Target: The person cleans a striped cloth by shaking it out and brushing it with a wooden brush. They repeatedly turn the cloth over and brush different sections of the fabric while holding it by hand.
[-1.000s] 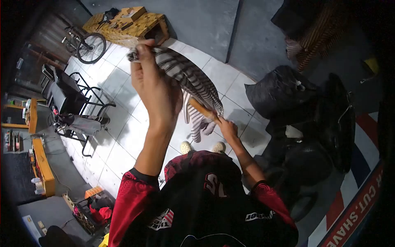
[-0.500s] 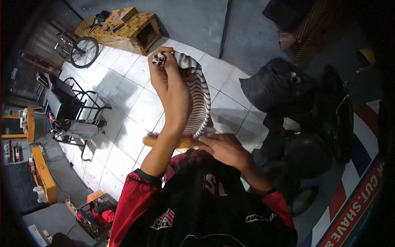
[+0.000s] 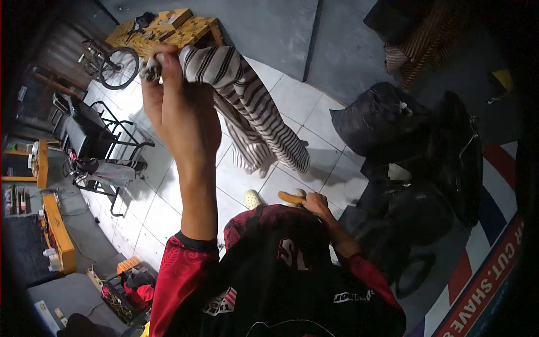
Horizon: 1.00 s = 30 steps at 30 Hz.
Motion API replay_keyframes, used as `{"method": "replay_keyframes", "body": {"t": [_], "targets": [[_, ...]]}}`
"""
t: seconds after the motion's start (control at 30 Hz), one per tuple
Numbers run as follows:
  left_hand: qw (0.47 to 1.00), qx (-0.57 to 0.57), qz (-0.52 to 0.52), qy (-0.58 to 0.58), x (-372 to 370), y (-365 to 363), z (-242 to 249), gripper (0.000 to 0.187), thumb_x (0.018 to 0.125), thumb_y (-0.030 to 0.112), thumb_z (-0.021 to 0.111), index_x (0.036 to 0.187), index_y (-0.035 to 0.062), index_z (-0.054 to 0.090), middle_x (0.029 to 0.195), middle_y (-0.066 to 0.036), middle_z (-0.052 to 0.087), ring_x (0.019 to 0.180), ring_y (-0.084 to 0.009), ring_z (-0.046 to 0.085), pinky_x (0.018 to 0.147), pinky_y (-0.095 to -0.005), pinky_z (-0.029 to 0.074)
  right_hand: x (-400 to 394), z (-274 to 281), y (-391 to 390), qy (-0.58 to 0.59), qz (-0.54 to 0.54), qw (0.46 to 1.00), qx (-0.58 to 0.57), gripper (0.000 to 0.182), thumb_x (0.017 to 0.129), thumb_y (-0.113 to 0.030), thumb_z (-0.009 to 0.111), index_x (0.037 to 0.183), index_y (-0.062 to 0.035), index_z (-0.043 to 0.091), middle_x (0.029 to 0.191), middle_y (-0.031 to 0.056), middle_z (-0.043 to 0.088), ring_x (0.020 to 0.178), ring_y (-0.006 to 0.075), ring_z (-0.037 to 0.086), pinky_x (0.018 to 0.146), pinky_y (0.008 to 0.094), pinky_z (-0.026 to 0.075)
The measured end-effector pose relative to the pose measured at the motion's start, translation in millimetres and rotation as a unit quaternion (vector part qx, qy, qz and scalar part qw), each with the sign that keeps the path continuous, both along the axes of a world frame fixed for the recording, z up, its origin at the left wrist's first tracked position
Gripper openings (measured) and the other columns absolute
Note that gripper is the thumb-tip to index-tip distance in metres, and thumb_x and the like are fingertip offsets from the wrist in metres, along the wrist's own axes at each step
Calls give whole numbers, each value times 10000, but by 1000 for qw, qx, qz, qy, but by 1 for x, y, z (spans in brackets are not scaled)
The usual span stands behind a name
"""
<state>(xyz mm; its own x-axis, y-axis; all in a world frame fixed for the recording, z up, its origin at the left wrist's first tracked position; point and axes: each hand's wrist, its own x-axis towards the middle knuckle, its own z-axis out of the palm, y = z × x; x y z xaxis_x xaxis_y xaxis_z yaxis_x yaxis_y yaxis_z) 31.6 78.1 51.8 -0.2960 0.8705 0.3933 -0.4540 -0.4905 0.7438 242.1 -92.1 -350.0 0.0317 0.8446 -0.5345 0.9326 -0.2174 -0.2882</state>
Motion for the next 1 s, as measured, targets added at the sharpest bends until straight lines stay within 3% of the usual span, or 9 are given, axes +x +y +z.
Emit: {"method": "replay_keyframes", "body": {"t": [0.13, 0.23, 0.4, 0.47, 0.63, 0.77, 0.83, 0.93, 1.0], "targets": [[995, -82, -55, 23, 1, 23, -24, 131, 903, 191, 494, 917, 66, 531, 721, 19, 520, 441, -11, 395, 378, -163, 277, 1, 71, -7, 45, 103, 981, 161, 343, 755, -365, 633, 675, -37, 575, 652, 134, 594, 621, 291, 606, 561, 401, 459], [975, -171, -142, 21, 15, 17, -29, 144, 895, 161, 486, 919, 28, 537, 629, -8, 521, 474, -61, 468, 406, -170, 335, 2, 130, 15, 133, 197, 876, 420, 395, 707, -450, 653, 616, -77, 554, 482, 43, 465, 420, 186, 506, 401, 297, 401], [856, -194, -315, 361, 12, 5, -35, 226, 884, 167, 485, 899, -28, 597, 659, -10, 537, 599, -69, 459, 566, -218, 375, -8, 233, 56, 140, 129, 807, 559, 333, 603, -225, 762, 827, -77, 565, 700, 32, 518, 665, 199, 544, 578, 340, 443], [814, -144, -356, 435, 9, 1, -35, 173, 877, 127, 495, 893, -12, 596, 753, -51, 596, 647, -100, 542, 604, -216, 433, -9, 225, 74, 114, 95, 815, 560, 332, 621, -205, 746, 864, -72, 561, 717, 45, 516, 689, 220, 540, 623, 368, 435], [861, -140, -425, 241, -8, -5, -12, 218, 872, 154, 512, 913, -40, 600, 759, -42, 591, 684, -90, 520, 641, -209, 413, -1, 102, 91, 85, 72, 889, 444, 287, 680, -230, 704, 850, -33, 585, 725, 103, 565, 721, 287, 553, 699, 382, 417], [944, -80, -218, 234, -14, 1, -3, 197, 876, 121, 490, 916, -37, 601, 705, -15, 557, 617, -56, 483, 540, -190, 368, 9, 51, 71, -7, 36, 988, 153, 345, 671, -344, 699, 796, -33, 614, 747, 99, 589, 769, 282, 556, 748, 385, 401], [923, -105, -212, 303, -20, 10, -9, 199, 879, 134, 490, 911, -22, 609, 654, 15, 523, 572, -42, 442, 504, -191, 329, 6, 66, 60, -36, 137, 982, 124, 351, 663, -375, 697, 787, -54, 632, 763, 80, 592, 830, 256, 542, 782, 367, 395], [903, -101, -197, 369, -13, 21, -32, 223, 870, 178, 512, 850, -12, 627, 559, 52, 450, 504, -23, 369, 451, -206, 268, -8, 141, 58, 97, 182, 963, 175, 369, 660, -384, 698, 801, -50, 631, 750, 77, 589, 822, 244, 539, 800, 362, 378], [856, -131, -264, 425, -13, 20, -39, 227, 860, 174, 513, 842, -23, 627, 543, 39, 447, 504, -34, 378, 458, -214, 288, -15, 175, 66, 201, 212, 902, 319, 384, 614, -376, 734, 790, -56, 617, 757, 51, 553, 818, 226, 520, 805, 366, 357]]}}
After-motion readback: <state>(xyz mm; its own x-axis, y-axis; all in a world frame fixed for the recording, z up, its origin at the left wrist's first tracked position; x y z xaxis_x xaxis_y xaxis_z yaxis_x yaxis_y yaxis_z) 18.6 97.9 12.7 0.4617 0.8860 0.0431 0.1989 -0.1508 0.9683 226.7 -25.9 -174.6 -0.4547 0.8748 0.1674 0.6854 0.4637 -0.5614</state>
